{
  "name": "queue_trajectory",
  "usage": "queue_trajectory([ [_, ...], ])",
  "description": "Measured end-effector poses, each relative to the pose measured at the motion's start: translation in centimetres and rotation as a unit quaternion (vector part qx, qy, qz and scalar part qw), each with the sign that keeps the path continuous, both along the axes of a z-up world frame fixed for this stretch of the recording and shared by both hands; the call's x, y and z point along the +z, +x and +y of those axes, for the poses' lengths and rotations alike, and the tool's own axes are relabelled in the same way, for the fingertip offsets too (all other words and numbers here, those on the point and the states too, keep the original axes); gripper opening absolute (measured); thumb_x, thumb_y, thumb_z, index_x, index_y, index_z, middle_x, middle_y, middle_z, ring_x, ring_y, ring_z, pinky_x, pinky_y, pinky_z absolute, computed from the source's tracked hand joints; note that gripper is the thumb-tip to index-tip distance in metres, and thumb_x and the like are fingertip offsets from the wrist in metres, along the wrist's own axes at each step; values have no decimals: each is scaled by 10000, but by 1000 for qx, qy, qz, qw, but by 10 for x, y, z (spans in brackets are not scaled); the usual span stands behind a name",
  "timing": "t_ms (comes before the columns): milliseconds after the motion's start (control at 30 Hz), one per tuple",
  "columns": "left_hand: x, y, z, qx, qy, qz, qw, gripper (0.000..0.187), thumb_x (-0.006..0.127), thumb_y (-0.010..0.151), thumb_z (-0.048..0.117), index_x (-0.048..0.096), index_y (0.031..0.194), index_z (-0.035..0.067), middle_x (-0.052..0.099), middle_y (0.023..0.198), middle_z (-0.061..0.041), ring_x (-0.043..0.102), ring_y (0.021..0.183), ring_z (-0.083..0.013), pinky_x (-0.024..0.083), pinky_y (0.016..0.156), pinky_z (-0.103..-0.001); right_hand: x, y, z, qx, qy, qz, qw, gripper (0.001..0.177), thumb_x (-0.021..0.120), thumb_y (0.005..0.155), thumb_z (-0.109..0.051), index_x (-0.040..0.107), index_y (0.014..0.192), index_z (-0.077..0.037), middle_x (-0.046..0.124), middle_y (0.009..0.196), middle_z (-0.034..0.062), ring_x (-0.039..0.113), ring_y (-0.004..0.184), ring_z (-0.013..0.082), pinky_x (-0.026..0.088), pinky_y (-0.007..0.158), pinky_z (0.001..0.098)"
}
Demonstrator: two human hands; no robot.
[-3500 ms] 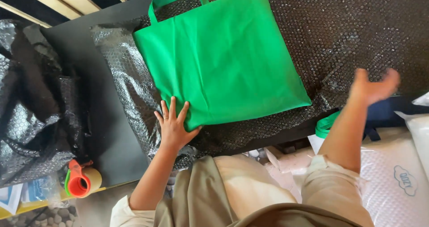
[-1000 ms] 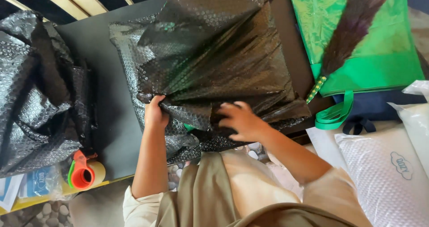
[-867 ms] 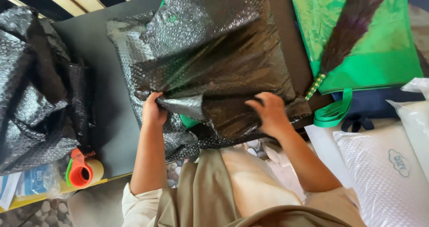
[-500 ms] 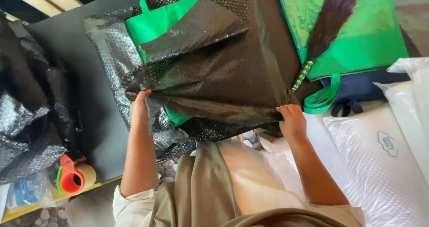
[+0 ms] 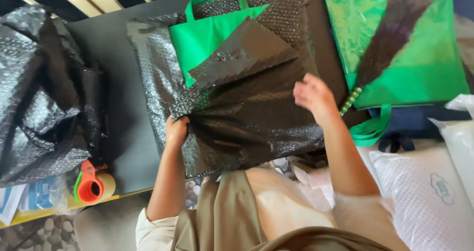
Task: Wrapping a pillow inside a green bag with black bubble wrap and sealing it with adhesive tape using a dispenser.
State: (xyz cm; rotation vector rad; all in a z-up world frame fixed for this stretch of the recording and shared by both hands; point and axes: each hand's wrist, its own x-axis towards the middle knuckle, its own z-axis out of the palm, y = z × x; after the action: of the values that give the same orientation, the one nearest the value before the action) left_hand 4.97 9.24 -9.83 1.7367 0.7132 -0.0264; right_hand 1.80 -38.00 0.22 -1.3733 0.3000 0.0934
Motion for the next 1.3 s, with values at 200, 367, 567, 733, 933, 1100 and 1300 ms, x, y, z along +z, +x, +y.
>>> queue_trajectory([
  [200,20,-10,-14,8,-44,-58,997,138,626,688,28,717,789,51,612,682,-114,562,697,-188,409,654,-314,-50,197,19,-151,98,64,982,921,907,937,-343,303,1572,-61,259,1600,293,279,1489,470,317,1131,698],
  [367,114,-17,-43,20,-118,82,989,201,660,764,143,631,936,44,621,778,-98,590,691,-240,457,629,-350,26,269,122,-183,-12,7,983,369,817,742,-160,796,1104,-91,797,953,13,713,845,108,596,753,281],
  [567,102,-22,-41,82,-64,135,985,949,709,741,613,513,1434,-4,631,1393,-129,592,1288,-254,425,1098,-341,51,324,214,-113,-105,-40,987,72,713,758,-93,654,788,-121,687,780,-23,617,782,112,521,719,275],
  [733,90,-37,-21,-30,203,-77,976,465,619,986,378,630,1316,50,685,1265,-102,631,1215,-284,507,976,-425,-17,365,221,-8,-93,30,995,136,735,811,-196,734,943,-165,766,984,-44,652,952,104,492,888,260],
  [933,71,-31,12,-106,354,-88,925,350,646,996,335,691,1099,4,634,1042,-124,586,983,-373,472,823,-489,-17,363,221,108,-105,0,989,446,615,816,-548,660,1132,-235,666,1267,-50,617,1177,218,450,1013,300],
  [1100,72,-27,32,-151,237,44,959,490,666,1000,415,334,779,131,405,737,-11,392,677,-166,294,643,-345,8,324,198,137,-79,-35,987,862,592,916,-461,197,1612,-140,444,1613,124,552,1404,250,285,1140,437],
  [1300,60,-23,51,-172,127,73,974,598,731,921,388,571,1404,73,599,1388,-156,536,1325,-357,456,1071,-485,48,187,209,175,-271,-212,923,370,722,901,-351,621,1186,-137,683,1288,116,640,1198,290,505,989,412],
])
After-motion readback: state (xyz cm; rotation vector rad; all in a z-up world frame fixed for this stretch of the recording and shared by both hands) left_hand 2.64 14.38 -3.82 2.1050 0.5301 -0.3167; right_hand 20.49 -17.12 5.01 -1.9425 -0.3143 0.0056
